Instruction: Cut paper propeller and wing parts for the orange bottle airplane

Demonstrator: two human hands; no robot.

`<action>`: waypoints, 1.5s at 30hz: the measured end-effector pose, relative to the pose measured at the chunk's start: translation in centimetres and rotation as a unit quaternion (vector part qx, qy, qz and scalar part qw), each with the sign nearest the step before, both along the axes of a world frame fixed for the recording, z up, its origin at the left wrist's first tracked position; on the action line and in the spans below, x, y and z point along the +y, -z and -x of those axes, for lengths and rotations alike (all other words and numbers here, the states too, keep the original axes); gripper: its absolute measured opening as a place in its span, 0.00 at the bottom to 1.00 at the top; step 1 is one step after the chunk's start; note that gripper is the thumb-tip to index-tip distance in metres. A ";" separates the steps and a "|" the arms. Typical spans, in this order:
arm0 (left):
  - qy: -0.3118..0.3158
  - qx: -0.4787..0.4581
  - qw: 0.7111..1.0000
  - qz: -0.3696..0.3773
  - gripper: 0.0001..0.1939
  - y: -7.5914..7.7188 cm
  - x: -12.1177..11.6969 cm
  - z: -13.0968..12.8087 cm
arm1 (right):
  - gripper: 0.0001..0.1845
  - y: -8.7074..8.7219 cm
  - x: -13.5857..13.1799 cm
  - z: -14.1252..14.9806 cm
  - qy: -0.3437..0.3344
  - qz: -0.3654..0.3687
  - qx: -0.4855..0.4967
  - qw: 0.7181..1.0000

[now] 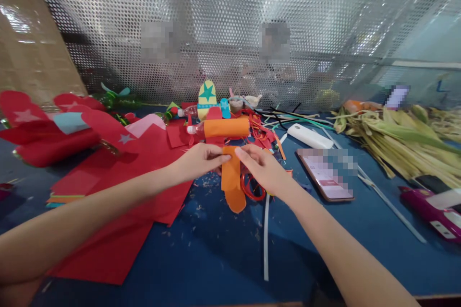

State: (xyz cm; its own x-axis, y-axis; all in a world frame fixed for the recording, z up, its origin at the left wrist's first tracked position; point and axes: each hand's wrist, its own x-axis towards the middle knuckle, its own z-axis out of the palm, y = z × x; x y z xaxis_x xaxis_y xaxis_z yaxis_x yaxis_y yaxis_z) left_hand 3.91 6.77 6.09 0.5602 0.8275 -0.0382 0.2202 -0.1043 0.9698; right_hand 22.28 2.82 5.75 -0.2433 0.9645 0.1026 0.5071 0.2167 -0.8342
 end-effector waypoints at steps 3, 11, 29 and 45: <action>0.002 0.023 0.999 -0.038 0.12 0.1 -0.4 0.0 | 0.09 0.0 0.1 -0.3 0.007 0.008 0.043 0.999; 0.159 0.158 0.931 -0.286 0.21 1.7 -0.6 1.4 | 0.04 0.0 0.9 -1.1 0.055 0.047 0.127 0.989; -0.010 0.189 0.939 -0.286 0.07 3.8 -0.5 2.1 | 0.03 -0.5 0.5 -1.6 0.054 -0.009 0.118 0.992; -0.003 0.083 0.996 -0.039 0.11 5.7 -1.4 3.5 | 0.08 3.7 -3.7 1.9 -0.043 0.157 -0.010 0.987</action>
